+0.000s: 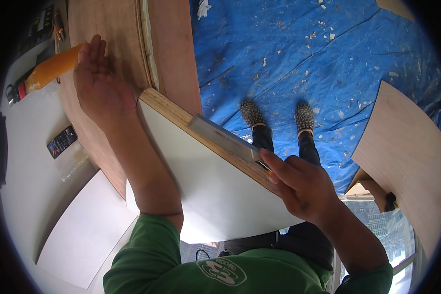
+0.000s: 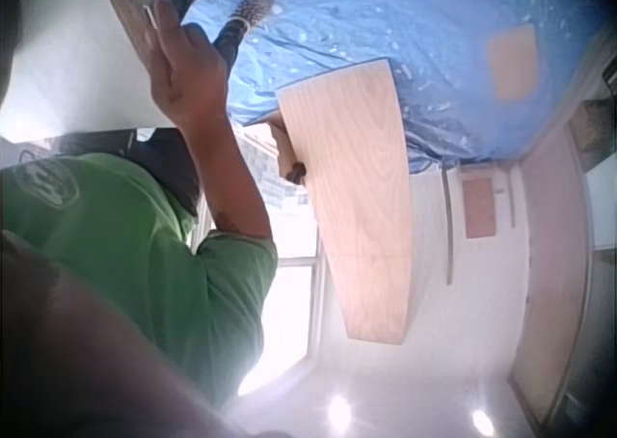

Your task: The person uses a chisel to trim the edges of a white rectangular board placed on a workbench. They repeatedly scrape along the board's edges, remove small wood shavings, and reposition the board to continue trimming different sides.

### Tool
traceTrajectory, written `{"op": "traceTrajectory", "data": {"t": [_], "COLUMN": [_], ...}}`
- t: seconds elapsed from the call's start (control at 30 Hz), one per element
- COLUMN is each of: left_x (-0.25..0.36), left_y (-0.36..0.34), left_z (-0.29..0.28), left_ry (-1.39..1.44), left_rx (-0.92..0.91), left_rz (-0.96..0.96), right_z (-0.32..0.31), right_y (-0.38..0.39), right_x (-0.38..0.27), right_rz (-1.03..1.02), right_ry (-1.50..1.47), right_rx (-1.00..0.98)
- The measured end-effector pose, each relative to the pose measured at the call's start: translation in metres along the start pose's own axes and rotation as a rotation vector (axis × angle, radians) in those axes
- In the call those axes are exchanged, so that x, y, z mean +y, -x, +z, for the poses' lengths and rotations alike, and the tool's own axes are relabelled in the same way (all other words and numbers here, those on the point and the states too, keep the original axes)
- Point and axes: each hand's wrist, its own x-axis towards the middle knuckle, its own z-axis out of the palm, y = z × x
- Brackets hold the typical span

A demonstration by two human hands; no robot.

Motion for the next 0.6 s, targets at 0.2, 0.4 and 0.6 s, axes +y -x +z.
{"op": "traceTrajectory", "data": {"t": [0.2, 0.4, 0.6], "left_x": [-0.0011, 0.0013, 0.001], "left_y": [-0.0004, 0.0015, -0.0008], "left_z": [-0.0004, -0.0007, -0.0022], "left_ry": [-0.006, -0.026, -0.087], "left_rx": [-0.012, 0.019, 0.033], "left_rz": [0.019, -0.022, -0.031], "right_z": [0.0016, 0.0036, 0.0061], "right_y": [-0.0041, -0.0045, -0.0084], "right_x": [0.0053, 0.0069, 0.0092], "right_rz": [-0.049, -0.051, -0.038], "right_ry": [0.013, 0.006, 0.027], "right_rx": [0.016, 0.011, 0.018]}}
